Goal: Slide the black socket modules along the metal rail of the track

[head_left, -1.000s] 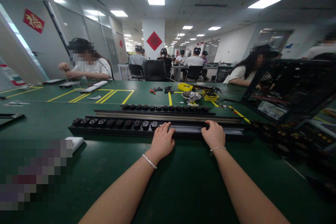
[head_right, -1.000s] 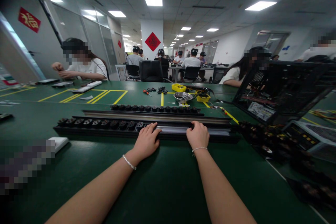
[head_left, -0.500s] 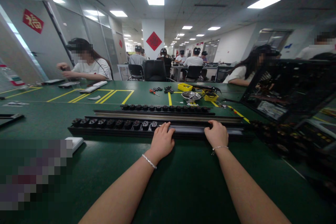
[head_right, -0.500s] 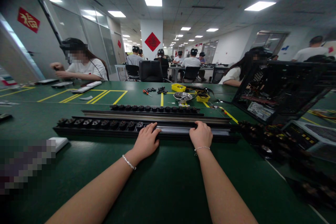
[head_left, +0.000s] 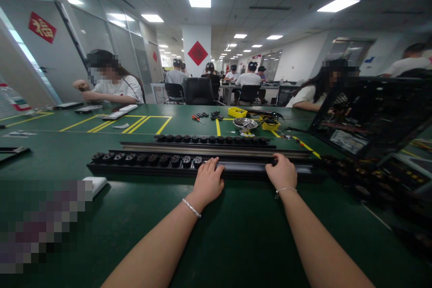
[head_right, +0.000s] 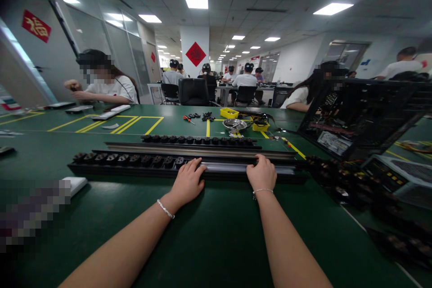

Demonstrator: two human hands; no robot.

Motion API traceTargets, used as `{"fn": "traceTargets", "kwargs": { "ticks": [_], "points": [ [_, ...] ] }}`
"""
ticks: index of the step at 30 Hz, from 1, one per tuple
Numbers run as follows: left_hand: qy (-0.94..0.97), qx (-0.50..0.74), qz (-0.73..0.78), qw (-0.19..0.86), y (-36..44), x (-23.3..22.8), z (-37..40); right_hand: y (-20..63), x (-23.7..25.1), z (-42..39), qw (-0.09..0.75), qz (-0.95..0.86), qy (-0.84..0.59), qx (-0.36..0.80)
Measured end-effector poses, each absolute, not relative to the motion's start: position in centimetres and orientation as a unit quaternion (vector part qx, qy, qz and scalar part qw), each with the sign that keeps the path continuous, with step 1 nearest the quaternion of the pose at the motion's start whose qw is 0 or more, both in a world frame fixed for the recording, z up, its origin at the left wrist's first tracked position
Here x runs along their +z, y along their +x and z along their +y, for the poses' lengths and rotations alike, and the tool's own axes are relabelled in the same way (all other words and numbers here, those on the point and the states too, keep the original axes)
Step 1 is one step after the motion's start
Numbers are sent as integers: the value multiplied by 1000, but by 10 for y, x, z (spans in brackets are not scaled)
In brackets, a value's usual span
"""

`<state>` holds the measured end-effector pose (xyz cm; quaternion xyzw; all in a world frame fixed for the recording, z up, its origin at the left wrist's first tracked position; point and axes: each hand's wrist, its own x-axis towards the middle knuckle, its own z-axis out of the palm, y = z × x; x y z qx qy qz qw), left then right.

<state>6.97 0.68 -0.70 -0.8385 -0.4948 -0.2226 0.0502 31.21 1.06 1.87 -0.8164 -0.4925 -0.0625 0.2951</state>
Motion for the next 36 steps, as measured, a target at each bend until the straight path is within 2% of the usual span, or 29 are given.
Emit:
{"fn": "traceTargets", "kwargs": {
  "ticks": [36],
  "points": [
    [-839,-220,-496,43,69,-6,6,330,16,8,289,-440,-845,-93]
  ]
}}
